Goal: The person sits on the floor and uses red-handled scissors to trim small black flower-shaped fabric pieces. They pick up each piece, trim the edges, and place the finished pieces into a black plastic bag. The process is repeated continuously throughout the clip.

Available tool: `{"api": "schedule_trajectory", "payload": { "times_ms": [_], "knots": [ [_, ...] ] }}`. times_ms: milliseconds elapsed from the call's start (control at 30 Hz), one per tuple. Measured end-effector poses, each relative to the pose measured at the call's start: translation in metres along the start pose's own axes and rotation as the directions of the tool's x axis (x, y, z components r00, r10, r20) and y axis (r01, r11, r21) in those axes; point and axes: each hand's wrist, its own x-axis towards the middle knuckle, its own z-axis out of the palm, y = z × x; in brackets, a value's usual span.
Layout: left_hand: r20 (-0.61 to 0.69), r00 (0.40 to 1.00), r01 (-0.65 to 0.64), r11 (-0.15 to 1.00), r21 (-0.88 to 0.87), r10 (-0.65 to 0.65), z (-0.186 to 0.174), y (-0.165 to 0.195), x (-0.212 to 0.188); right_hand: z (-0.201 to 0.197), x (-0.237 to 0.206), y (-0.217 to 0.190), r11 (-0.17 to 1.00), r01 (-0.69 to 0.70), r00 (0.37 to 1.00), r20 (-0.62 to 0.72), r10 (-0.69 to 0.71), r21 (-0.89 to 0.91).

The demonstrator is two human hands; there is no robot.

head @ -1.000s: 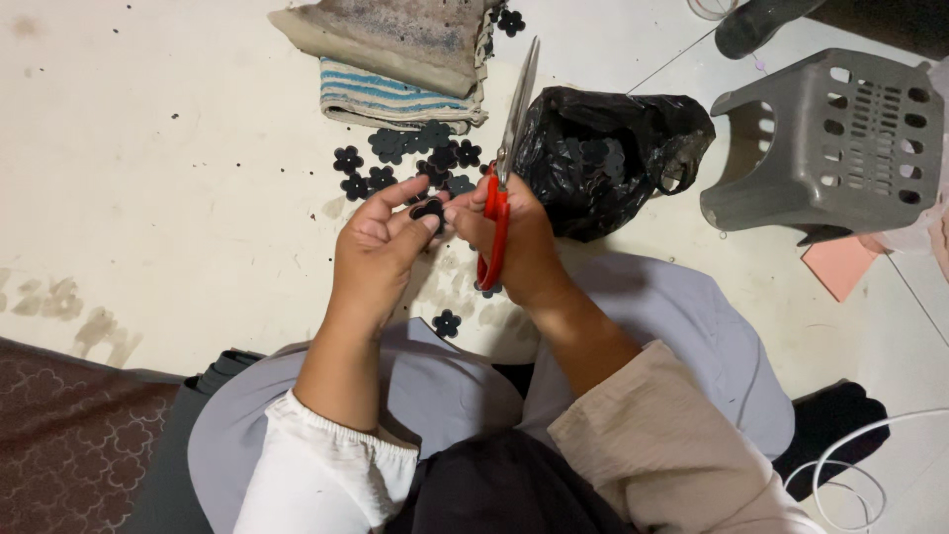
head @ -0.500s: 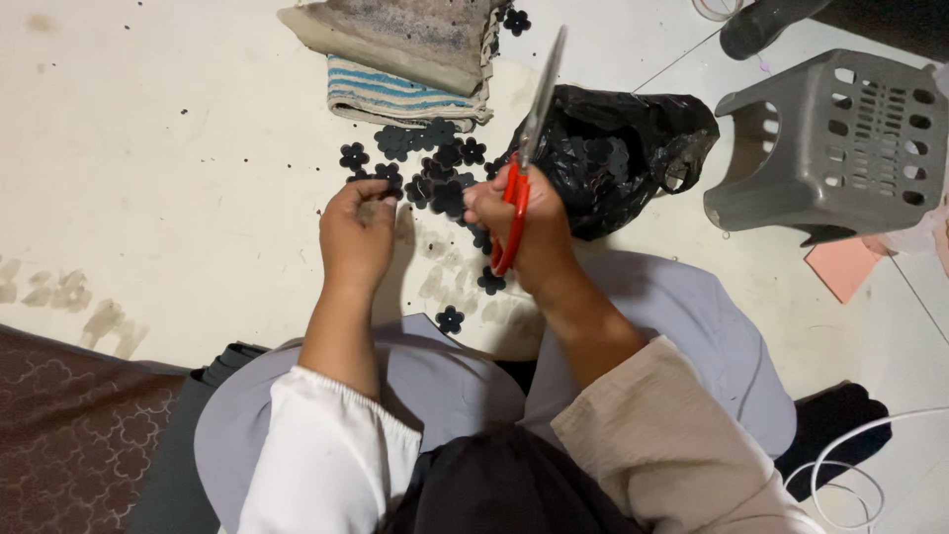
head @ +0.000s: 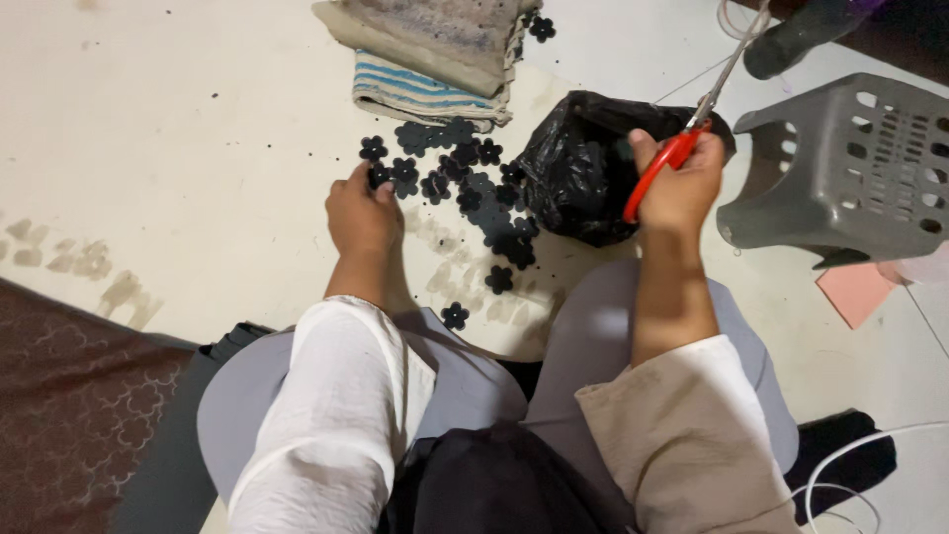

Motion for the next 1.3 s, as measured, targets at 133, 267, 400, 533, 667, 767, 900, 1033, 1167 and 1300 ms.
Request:
{"api": "schedule_trajectory", "payload": {
  "times_ms": [133,267,400,533,667,767,900,1033,1167,1300],
  "knots": [
    [-0.01,1.0,0.002,1.0,0.003,-0.002,-0.007,0.003,0.008,0.013,-0.008,0.004,0.991,0.035,0.992,0.115,-0.05,0.129],
    [-0.083,0.996,-0.035,0.999,-0.001,0.035,-0.006,0.006,0.012,0.027,-0.021,-0.003,0.988,0.044,0.976,0.204,-0.074,0.146],
    [-0.066,0.997,-0.062,0.938,-0.341,0.042,-0.006,0.008,0.012,0.037,-0.034,-0.019,0.989,0.024,0.964,0.259,-0.061,0.145],
    [0.22,0.973,0.229,0.469,-0.853,-0.076,-0.016,0.02,0.014,0.041,-0.046,-0.028,0.99,0.109,0.947,0.294,-0.132,0.091],
    [0.379,0.926,0.372,0.198,-0.907,-0.003,-0.037,0.03,0.0,0.049,-0.055,-0.027,0.97,0.059,0.947,0.295,-0.128,0.234],
    [0.314,0.946,0.301,0.134,-0.944,0.084,-0.051,0.034,-0.024,0.052,-0.065,-0.033,0.989,0.075,0.953,0.282,-0.108,0.124],
    [0.476,0.873,0.478,0.006,-0.878,0.106,-0.056,0.027,-0.059,0.053,-0.087,-0.047,0.971,-0.118,0.925,0.379,0.03,0.21],
    [0.451,0.884,0.452,0.023,-0.892,0.119,-0.042,0.016,-0.082,0.047,-0.115,-0.059,0.888,-0.345,0.795,0.597,0.104,0.305],
    [0.484,0.865,0.458,0.183,-0.87,0.134,-0.027,0.008,-0.096,0.051,-0.135,-0.052,0.926,-0.267,0.738,0.675,0.017,0.268],
    [0.483,0.85,0.444,0.204,-0.872,0.211,-0.023,0.008,-0.099,0.047,-0.138,-0.043,0.904,-0.336,0.731,0.679,0.071,0.266]
  ]
}}
